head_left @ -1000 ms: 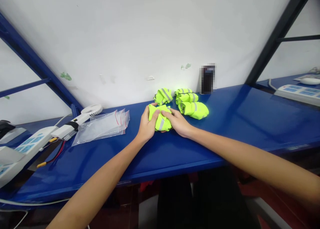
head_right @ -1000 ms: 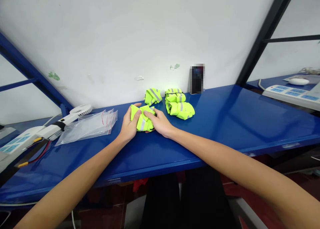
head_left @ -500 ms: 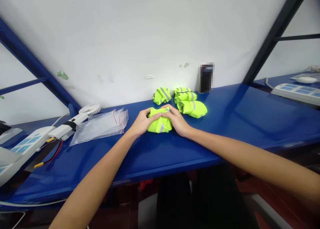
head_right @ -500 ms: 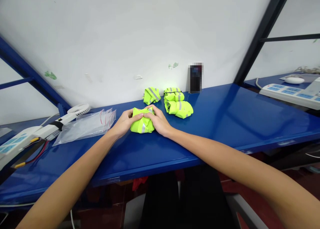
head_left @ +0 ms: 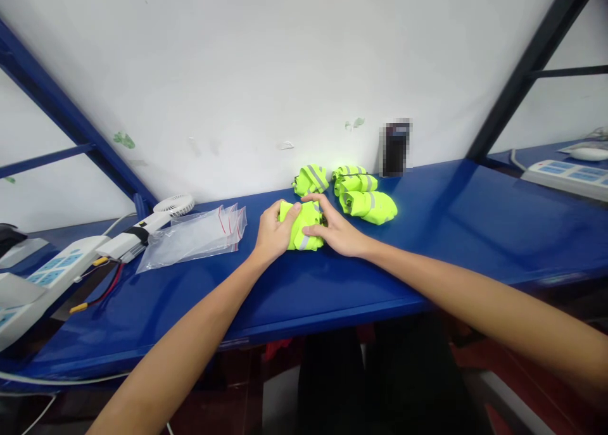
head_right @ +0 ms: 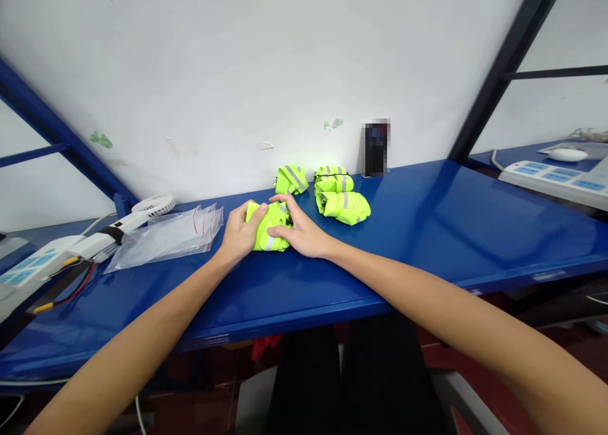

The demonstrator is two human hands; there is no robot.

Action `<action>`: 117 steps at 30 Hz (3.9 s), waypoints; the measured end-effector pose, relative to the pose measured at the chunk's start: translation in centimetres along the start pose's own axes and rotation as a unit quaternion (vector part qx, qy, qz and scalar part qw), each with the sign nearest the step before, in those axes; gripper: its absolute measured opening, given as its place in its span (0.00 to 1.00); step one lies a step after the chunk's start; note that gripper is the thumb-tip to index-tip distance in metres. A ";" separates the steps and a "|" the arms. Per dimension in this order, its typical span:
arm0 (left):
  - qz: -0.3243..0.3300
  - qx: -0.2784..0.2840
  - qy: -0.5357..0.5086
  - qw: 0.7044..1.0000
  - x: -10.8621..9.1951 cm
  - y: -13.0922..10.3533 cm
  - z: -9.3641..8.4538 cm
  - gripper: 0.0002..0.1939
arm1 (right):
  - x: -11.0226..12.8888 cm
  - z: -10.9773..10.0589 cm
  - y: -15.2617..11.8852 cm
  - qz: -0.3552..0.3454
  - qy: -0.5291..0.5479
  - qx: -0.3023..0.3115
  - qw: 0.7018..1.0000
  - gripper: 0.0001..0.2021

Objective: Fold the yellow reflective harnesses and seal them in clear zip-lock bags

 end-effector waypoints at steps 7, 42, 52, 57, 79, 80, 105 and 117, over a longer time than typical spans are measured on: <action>0.029 -0.014 0.039 0.999 -0.8 0.1 -0.4 0.20 | 0.9 0.1 -0.4 -0.114 -0.048 0.004 0.992 0.31; 0.245 0.168 0.247 0.922 -1.2 2.1 -4.4 0.18 | -0.1 -1.2 0.3 -0.100 -0.161 -0.029 0.981 0.25; -0.151 0.311 0.320 0.882 5.3 1.0 -16.3 0.42 | -0.3 -1.5 0.5 -0.078 -0.179 -0.092 0.976 0.24; -0.145 0.315 0.298 0.889 4.9 0.8 -15.9 0.44 | -0.9 -2.1 0.7 -0.058 -0.182 -0.109 0.975 0.24; -0.089 0.271 0.302 0.910 7.1 1.0 -14.4 0.34 | -0.9 -1.9 0.7 -0.072 -0.159 -0.090 0.981 0.24; -0.096 0.258 0.310 0.910 7.5 1.0 -14.5 0.33 | -0.9 -1.9 0.7 -0.071 -0.157 -0.090 0.981 0.24; 0.273 -0.033 0.345 0.897 -1.6 -0.5 -3.6 0.20 | 1.7 -1.9 -0.9 -0.177 -0.080 -0.230 0.954 0.22; 0.346 0.000 0.349 0.871 -2.4 -1.1 -2.3 0.19 | 0.4 -1.0 -0.2 -0.128 -0.079 -0.151 0.977 0.22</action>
Point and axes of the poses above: each hand's wrist, its own y-axis towards the middle knuckle, its own z-axis out of the palm, x = y × z, the point moved 5 cm from there along y, towards the middle knuckle, and after that the axes turned 12 degrees about z, right-handed, at the moved point
